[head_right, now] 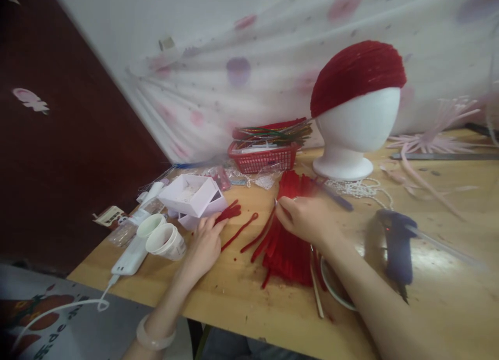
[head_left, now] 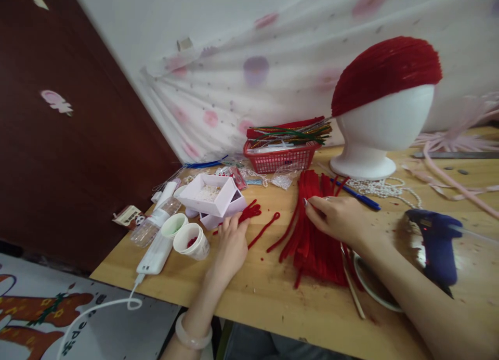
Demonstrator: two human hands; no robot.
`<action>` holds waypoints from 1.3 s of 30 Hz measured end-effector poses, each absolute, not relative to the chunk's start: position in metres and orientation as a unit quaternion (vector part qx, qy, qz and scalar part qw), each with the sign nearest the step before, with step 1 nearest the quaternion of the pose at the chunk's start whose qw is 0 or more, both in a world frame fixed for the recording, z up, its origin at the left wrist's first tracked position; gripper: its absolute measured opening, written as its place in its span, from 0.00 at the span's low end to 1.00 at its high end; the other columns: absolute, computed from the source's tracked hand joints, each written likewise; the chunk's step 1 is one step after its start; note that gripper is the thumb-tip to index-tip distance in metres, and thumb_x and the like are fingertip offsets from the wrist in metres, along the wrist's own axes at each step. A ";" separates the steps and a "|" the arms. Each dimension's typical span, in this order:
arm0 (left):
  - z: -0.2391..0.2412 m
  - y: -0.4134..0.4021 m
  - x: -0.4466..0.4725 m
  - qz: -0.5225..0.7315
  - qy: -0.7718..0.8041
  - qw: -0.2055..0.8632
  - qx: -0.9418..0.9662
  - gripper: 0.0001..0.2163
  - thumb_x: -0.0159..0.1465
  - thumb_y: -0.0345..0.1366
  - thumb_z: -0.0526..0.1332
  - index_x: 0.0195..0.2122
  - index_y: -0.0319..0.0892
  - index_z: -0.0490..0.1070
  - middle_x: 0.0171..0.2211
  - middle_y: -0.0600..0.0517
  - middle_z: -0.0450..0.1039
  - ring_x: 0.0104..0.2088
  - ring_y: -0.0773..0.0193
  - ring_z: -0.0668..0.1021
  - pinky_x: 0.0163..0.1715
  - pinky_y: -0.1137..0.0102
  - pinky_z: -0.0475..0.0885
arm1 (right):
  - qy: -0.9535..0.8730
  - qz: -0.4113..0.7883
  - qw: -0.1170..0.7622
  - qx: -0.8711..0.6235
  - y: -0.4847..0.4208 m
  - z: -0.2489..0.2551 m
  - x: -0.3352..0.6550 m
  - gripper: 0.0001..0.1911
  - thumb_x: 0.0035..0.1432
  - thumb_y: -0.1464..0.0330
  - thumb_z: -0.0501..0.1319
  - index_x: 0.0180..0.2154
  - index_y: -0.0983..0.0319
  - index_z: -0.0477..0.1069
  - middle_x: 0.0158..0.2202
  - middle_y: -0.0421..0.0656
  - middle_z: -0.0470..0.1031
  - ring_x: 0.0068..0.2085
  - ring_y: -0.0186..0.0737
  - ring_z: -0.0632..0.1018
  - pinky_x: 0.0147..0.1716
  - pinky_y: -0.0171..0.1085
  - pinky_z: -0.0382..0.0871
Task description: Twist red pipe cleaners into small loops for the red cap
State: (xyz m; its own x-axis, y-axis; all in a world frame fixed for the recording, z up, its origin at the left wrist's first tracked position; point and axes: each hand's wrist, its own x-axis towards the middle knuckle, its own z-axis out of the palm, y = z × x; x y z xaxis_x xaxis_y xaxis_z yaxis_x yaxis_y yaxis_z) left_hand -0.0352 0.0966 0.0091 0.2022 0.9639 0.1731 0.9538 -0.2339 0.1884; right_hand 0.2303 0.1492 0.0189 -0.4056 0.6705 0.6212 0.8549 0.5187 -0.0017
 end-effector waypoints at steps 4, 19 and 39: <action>0.006 0.088 -0.032 0.144 0.595 0.060 0.788 0.29 0.57 0.16 0.50 0.51 0.49 0.77 0.62 0.48 0.66 0.60 0.52 0.67 0.61 0.52 0.62 | -0.819 -0.143 0.264 -0.489 0.148 0.022 0.231 0.20 0.63 0.64 0.50 0.22 0.61 0.69 0.17 0.46 0.76 0.19 0.39 0.73 0.23 0.36 0.51; 0.032 0.085 0.042 0.291 0.546 0.245 0.746 0.10 0.64 0.40 0.59 0.41 0.41 0.76 0.33 0.48 0.82 0.32 0.58 0.80 0.33 0.67 0.71 | -0.815 -0.095 0.169 -0.546 0.147 0.026 0.221 0.23 0.71 0.64 0.45 0.27 0.61 0.71 0.25 0.47 0.82 0.24 0.41 0.80 0.24 0.36 0.54; 0.075 0.055 -0.018 0.386 0.510 0.350 0.684 0.14 0.65 0.42 0.56 0.23 0.44 0.63 0.21 0.59 0.60 0.25 0.67 0.64 0.25 0.71 0.56 | -0.727 -0.154 0.427 -0.515 0.132 0.032 0.216 0.29 0.62 0.56 0.61 0.60 0.62 0.63 0.55 0.60 0.67 0.58 0.62 0.67 0.58 0.59 0.58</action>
